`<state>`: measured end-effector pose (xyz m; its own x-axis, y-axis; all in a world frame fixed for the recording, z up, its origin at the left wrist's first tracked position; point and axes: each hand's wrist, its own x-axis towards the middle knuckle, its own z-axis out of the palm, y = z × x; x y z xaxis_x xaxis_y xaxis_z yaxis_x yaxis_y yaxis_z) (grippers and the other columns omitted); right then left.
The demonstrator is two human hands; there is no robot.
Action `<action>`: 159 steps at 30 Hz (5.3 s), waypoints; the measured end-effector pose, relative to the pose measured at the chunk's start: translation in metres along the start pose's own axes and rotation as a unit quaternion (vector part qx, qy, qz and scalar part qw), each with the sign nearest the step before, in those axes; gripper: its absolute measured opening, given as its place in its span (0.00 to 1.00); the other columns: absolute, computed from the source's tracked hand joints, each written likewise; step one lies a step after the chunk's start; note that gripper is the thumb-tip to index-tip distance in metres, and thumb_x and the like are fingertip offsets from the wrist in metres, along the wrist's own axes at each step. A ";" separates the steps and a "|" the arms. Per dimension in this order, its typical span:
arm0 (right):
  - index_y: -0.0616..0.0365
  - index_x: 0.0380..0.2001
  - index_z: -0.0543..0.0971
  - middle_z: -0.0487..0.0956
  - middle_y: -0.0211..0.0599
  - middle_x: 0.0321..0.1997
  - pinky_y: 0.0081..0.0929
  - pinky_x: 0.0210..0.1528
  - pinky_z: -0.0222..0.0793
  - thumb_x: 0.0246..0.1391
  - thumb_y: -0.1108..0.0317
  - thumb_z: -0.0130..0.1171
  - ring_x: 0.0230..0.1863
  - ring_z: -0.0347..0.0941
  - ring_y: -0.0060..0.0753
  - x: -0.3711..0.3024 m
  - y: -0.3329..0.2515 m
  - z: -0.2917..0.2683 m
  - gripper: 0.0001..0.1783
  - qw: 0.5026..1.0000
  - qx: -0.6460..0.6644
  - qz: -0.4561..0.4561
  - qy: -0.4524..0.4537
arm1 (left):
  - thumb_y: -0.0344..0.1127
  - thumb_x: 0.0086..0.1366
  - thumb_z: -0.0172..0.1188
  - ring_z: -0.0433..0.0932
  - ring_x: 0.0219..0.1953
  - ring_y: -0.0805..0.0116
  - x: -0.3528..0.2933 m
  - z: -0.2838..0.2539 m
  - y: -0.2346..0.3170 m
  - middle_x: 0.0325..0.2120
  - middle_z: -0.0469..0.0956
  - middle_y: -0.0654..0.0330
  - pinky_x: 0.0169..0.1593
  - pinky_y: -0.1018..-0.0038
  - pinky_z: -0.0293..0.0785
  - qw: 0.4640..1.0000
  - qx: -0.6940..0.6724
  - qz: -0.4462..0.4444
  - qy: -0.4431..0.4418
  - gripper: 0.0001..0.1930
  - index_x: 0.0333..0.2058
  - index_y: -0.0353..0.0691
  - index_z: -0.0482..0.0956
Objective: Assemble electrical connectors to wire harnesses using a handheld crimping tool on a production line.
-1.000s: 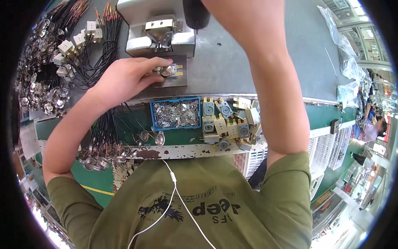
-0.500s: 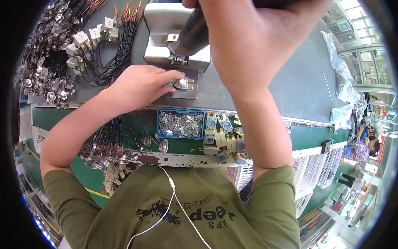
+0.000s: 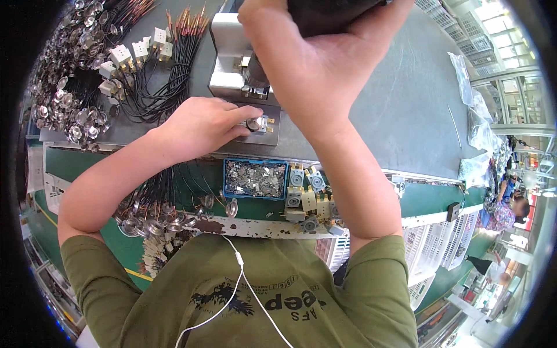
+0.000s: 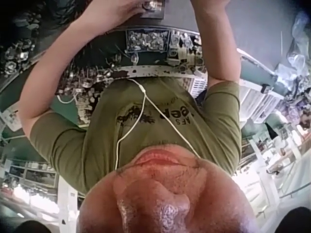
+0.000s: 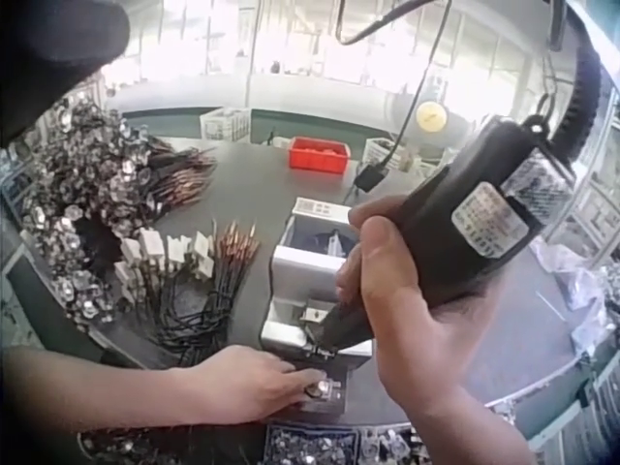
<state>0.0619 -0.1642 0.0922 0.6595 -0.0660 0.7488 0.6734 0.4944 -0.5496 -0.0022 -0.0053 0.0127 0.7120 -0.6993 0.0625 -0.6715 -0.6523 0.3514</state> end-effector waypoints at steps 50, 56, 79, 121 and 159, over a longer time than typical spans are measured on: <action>0.66 0.41 0.79 0.83 0.36 0.33 0.20 0.29 0.77 0.55 0.81 0.70 0.28 0.80 0.22 -0.046 -0.052 0.000 0.12 0.960 -0.240 0.142 -0.009 | 0.45 0.71 0.59 0.84 0.39 0.52 -0.004 0.006 0.000 0.34 0.84 0.56 0.41 0.57 0.80 0.999 0.014 -0.036 0.007 0.17 0.55 0.51 0.77; 0.68 0.44 0.78 0.84 0.39 0.36 0.21 0.30 0.79 0.54 0.82 0.69 0.31 0.82 0.25 -0.053 -0.047 -0.002 0.14 0.969 -0.213 0.122 -0.022 | 0.45 0.71 0.59 0.84 0.40 0.51 -0.006 0.008 -0.001 0.34 0.84 0.55 0.41 0.57 0.80 0.999 0.021 -0.017 0.034 0.17 0.55 0.50 0.76; 0.68 0.49 0.75 0.81 0.40 0.32 0.22 0.25 0.75 0.62 0.73 0.66 0.24 0.78 0.26 -0.013 -0.062 -0.025 0.16 0.872 -0.478 -0.072 -0.078 | 0.35 0.56 0.64 0.80 0.39 0.70 -0.017 0.023 0.031 0.27 0.80 0.71 0.43 0.71 0.72 0.946 0.135 0.273 -0.112 0.01 0.26 0.50 0.82; 0.60 0.49 0.68 0.83 0.36 0.35 0.21 0.28 0.77 0.57 0.72 0.69 0.26 0.79 0.23 0.024 -0.016 0.008 0.23 0.980 -0.175 0.085 -0.040 | 0.29 0.59 0.68 0.80 0.40 0.54 -0.001 -0.035 0.004 0.33 0.82 0.57 0.47 0.61 0.76 0.987 -0.111 0.057 0.106 0.05 0.35 0.40 0.82; 0.61 0.63 0.58 0.80 0.39 0.42 0.25 0.35 0.80 0.53 0.83 0.69 0.38 0.81 0.27 -0.028 -0.016 0.021 0.40 0.982 -0.126 0.114 -0.081 | 0.36 0.61 0.68 0.79 0.40 0.50 -0.011 0.016 0.004 0.32 0.78 0.56 0.46 0.60 0.77 0.978 -0.082 -0.079 0.176 0.11 0.39 0.39 0.78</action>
<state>0.0253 -0.1521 0.0876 0.7550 0.1703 0.6332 0.5887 0.2493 -0.7690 -0.0163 -0.0054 -0.0018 0.8499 -0.4311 0.3031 -0.5264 -0.6678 0.5262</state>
